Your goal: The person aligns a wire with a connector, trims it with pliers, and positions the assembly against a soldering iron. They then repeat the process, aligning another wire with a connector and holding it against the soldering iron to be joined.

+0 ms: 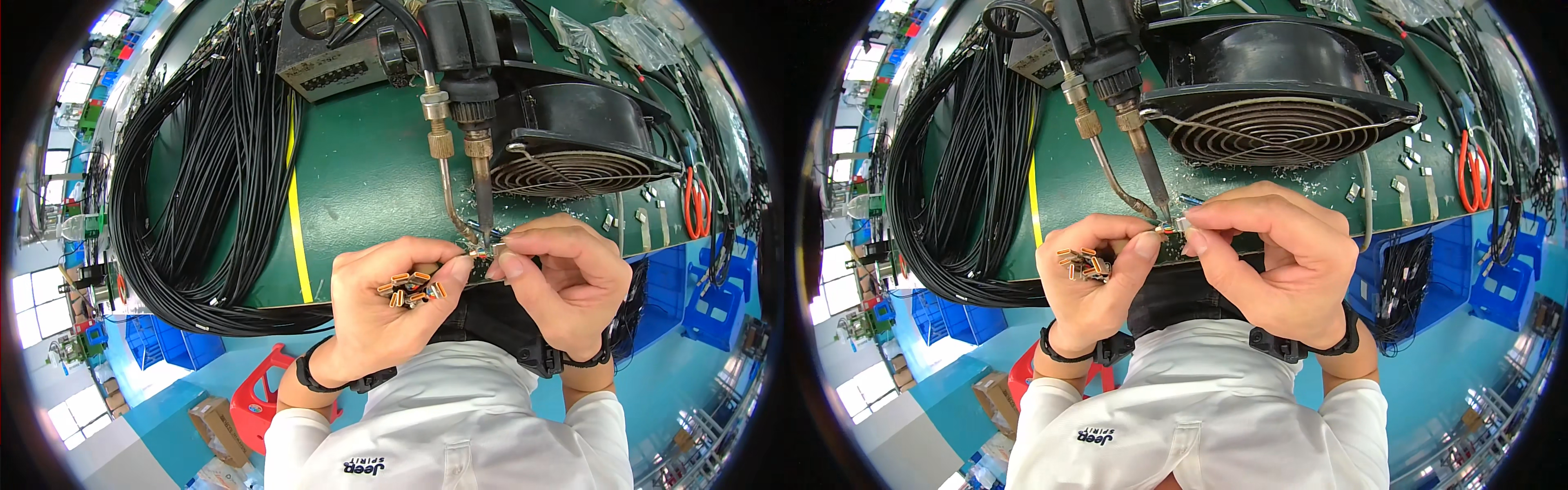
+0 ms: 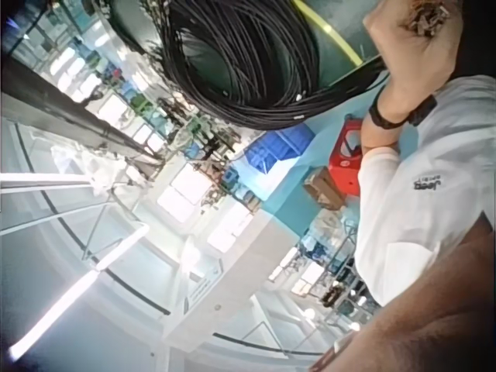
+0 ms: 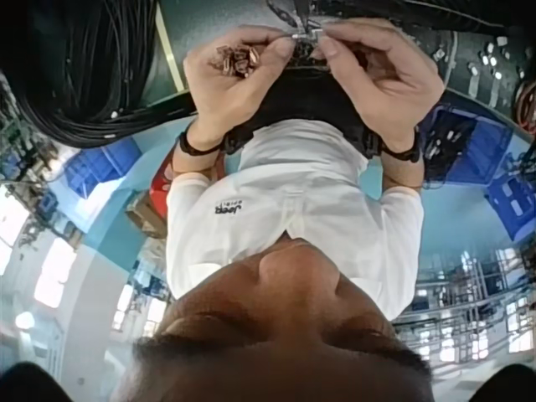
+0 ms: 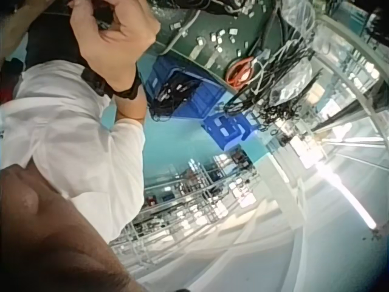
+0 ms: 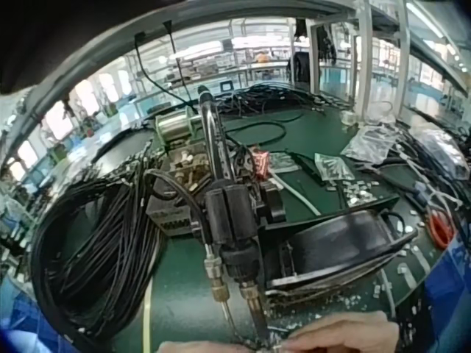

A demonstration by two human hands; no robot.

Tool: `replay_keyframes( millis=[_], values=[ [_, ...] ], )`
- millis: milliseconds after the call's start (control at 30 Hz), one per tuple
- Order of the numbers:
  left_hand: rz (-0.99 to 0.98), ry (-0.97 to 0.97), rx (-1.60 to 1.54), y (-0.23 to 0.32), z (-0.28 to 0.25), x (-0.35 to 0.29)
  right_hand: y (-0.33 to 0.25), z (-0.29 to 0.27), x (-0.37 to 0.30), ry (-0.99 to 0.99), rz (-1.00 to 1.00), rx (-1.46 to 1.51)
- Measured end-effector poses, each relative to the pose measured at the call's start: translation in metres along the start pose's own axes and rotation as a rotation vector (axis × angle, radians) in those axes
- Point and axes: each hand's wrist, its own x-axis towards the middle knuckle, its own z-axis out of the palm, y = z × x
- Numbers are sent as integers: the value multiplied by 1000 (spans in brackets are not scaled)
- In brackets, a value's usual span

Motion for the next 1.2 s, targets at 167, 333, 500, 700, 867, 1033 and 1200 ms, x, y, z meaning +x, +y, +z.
replay_keyframes(
  millis=[167, 333, 500, 700, 867, 1033, 1200],
  values=[
    [10, -3, -14, 1, 0, 1, -2, 0, 0, 0, -3, -5],
    [0, -1, -8, 1, 0, 0, -2, 3, 0, 61, 15, 0],
    [6, -20, 6, 1, -1, 1, -1, 1, 0, 45, 18, -21],
    [36, -23, 50, 0, 0, 1, 0, -2, -2, -5, -15, -41],
    [108, -88, 67, -3, -3, 1, 0, -4, -4, -2, 23, -26],
    [163, -178, 55, -3, -6, 2, 1, -6, -4, -1, 29, -10],
    [119, -244, 23, -4, -8, 0, 3, -7, -4, -22, -21, -35]
  ],
)
